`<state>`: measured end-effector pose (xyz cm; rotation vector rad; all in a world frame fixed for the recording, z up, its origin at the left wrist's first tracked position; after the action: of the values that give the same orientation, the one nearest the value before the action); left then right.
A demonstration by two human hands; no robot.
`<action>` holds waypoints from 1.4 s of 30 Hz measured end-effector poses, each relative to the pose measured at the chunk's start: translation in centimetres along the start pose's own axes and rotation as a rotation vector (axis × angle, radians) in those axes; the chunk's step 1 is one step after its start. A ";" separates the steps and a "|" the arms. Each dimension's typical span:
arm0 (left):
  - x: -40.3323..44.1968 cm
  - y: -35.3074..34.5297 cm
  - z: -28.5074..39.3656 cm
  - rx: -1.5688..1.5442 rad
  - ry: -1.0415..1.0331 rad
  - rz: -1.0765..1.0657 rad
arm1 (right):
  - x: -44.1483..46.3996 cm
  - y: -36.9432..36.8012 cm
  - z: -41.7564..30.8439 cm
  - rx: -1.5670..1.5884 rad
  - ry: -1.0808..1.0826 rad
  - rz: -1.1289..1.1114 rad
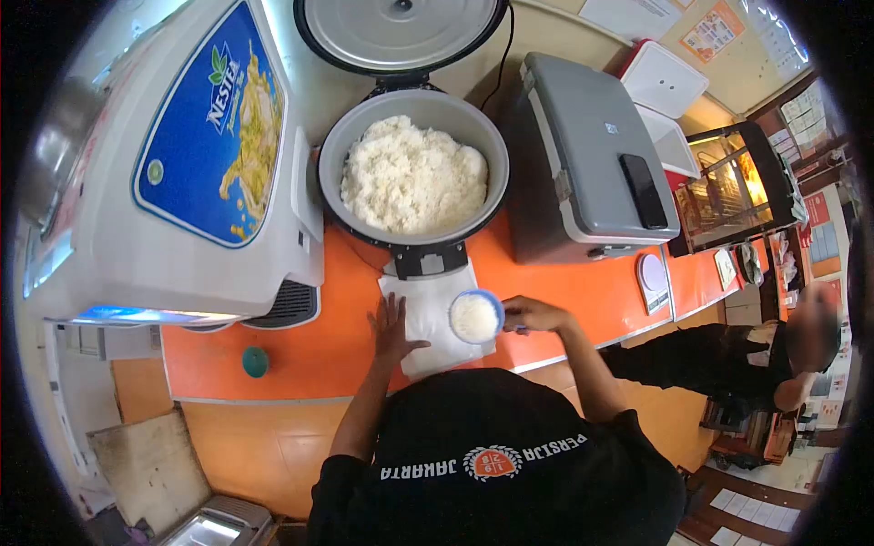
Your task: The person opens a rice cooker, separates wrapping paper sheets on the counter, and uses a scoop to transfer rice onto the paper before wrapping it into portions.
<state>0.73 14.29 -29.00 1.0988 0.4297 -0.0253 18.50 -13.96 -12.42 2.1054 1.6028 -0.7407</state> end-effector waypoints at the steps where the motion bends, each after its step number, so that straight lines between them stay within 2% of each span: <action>1: -0.3 -0.1 0.1 0.003 0.003 -0.007 | 1.6 -1.9 3.0 0.062 -0.030 0.074; 3: -0.6 -0.1 0.2 -0.013 -0.023 0.045 | 4.2 -5.2 6.5 -0.067 -0.072 0.267; 4: -0.4 -0.2 0.2 -0.035 -0.010 0.039 | 5.8 -6.2 8.4 -0.151 0.009 0.321; 5: -0.4 0.0 0.2 -0.031 -0.011 0.030 | 6.4 -7.0 8.3 -0.142 0.006 0.320; 7: -0.4 0.3 0.4 0.010 0.008 -0.007 | 7.6 -7.7 8.0 -0.371 0.030 0.442; 8: -0.2 0.4 0.6 0.010 0.008 -0.011 | 8.0 -8.3 7.9 -0.465 0.150 0.523; 9: -0.1 0.3 0.6 0.004 0.001 -0.001 | 8.0 -9.1 7.6 -0.462 0.147 0.520; 11: -0.3 0.4 0.4 0.003 -0.007 0.010 | 8.0 -10.4 6.1 -0.851 0.199 0.748; 12: -0.2 0.1 0.4 0.007 0.003 0.011 | 8.1 -11.3 6.3 -1.044 0.188 0.727; 13: -0.2 -0.1 0.2 0.001 -0.003 0.022 | 8.4 -12.0 7.7 -1.045 0.190 0.730; 16: -0.2 -0.7 -0.3 -0.036 -0.018 0.046 | 8.9 -13.6 10.0 -0.883 0.142 0.586; 17: 0.0 -0.7 -0.4 -0.060 -0.021 0.050 | 9.2 -13.3 10.2 -0.884 0.140 0.592; 19: -0.2 -1.1 -0.6 -0.068 -0.043 0.080 | 9.2 -12.5 9.4 -0.680 0.147 0.597; 21: 0.0 -0.7 -0.2 -0.077 -0.082 0.101 | 9.9 -12.0 9.3 -0.682 0.131 0.616; 24: 1.2 0.4 0.6 0.075 -0.073 0.043 | 10.2 -11.0 8.4 -0.714 0.081 0.629; 26: 2.6 -1.1 0.5 -0.166 -0.380 0.031 | 10.6 -10.9 8.4 -0.732 0.042 0.619; 29: 3.4 -0.5 0.6 -0.048 -0.330 -0.049 | 11.3 -10.1 9.3 -0.855 0.148 0.695; 32: 3.8 0.6 1.3 0.019 -0.256 -0.154 | 10.7 -8.6 8.5 -0.802 0.096 0.490; 33: 4.1 0.1 1.2 0.013 -0.257 -0.163 | 10.6 -8.0 8.2 -0.799 0.086 0.485; 35: 4.2 -1.3 0.3 -0.020 -0.281 -0.126 | 10.9 -7.3 8.4 -0.834 0.025 0.301; 36: 4.3 -1.5 0.0 -0.107 -0.305 -0.106 | 11.0 -7.1 8.7 -0.869 0.142 0.331; 37: 4.3 -0.6 0.4 -0.107 -0.305 -0.114 | 11.0 -6.8 8.2 -0.862 0.139 0.329; 39: 4.1 0.5 1.0 -0.042 -0.274 -0.169 | 11.4 -6.9 8.0 -0.909 -0.022 0.108; 40: 4.2 0.5 1.1 -0.041 -0.271 -0.169 | 11.2 -7.1 7.4 -0.938 0.099 0.180; 42: 4.2 0.5 1.1 -0.014 -0.251 -0.184 | 10.8 -6.9 6.1 -0.950 0.030 0.133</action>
<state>5.08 14.37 -29.58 1.0245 0.3036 -0.3188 12.98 -7.52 -23.86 1.4766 1.3944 0.1203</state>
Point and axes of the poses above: each hand's wrist, its own x-axis towards the middle knuckle, its own y-axis out of the back of the hand, z = x × y, the point moved 3 cm from there along x, towards the middle knuckle, and after that the axes turned 3 degrees about -x, right-handed, at the moved point
